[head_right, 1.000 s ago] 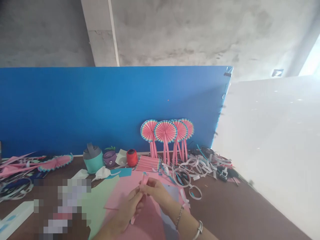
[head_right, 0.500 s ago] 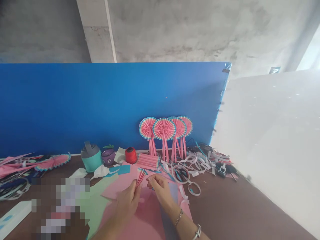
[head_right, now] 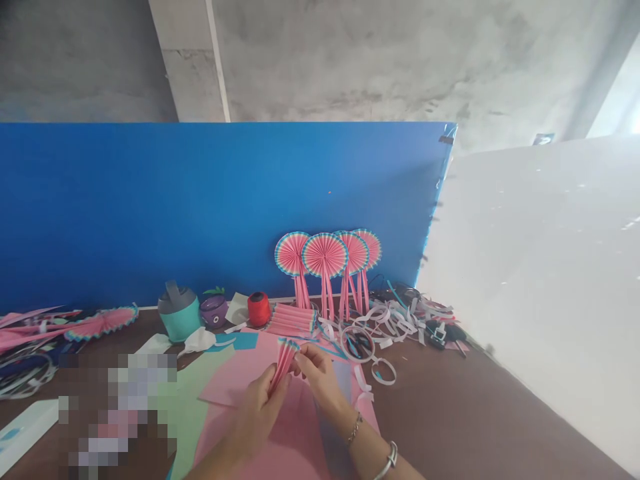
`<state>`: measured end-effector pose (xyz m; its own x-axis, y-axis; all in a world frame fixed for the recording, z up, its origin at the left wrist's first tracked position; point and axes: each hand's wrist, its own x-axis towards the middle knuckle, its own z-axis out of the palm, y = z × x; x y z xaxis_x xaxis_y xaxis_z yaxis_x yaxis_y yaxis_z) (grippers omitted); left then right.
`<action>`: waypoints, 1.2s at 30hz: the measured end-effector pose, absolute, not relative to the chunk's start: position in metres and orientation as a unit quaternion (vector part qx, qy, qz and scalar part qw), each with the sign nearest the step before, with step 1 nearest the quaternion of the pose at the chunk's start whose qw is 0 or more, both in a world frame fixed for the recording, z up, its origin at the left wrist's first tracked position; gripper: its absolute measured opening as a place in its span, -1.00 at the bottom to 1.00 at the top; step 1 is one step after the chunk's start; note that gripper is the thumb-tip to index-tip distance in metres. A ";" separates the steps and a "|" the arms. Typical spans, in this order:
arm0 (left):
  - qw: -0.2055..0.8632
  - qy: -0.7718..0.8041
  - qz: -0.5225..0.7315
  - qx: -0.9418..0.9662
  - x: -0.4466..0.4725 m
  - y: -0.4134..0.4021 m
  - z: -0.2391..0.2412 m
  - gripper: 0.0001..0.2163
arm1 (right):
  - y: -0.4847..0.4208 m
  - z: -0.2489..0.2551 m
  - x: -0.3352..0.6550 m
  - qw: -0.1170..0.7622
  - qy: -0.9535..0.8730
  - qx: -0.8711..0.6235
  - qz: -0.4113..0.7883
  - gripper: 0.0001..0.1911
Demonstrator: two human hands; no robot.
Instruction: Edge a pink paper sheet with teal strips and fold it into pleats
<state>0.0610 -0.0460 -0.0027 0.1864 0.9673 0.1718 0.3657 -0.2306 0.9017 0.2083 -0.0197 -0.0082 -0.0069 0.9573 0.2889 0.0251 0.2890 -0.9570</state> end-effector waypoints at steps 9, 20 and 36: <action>0.495 0.452 0.412 0.618 0.063 -0.041 -0.011 -0.59 | -0.017 -0.008 0.209 0.551 -0.556 -0.424 0.455 -0.81; 0.515 0.459 0.420 0.589 0.063 -0.043 -0.006 -0.62 | -0.017 -0.008 0.209 0.554 -0.552 -0.425 0.456 -0.84; 0.460 0.442 0.407 0.654 0.061 -0.040 -0.008 -0.64 | -0.016 -0.011 0.209 0.556 -0.543 -0.424 0.465 -0.85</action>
<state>0.0611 -0.0399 -0.0084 0.2782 0.9522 0.1260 0.2036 -0.1867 0.9611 0.2092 -0.0163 -0.0109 -0.0208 0.9775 0.2098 -0.0565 0.2084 -0.9764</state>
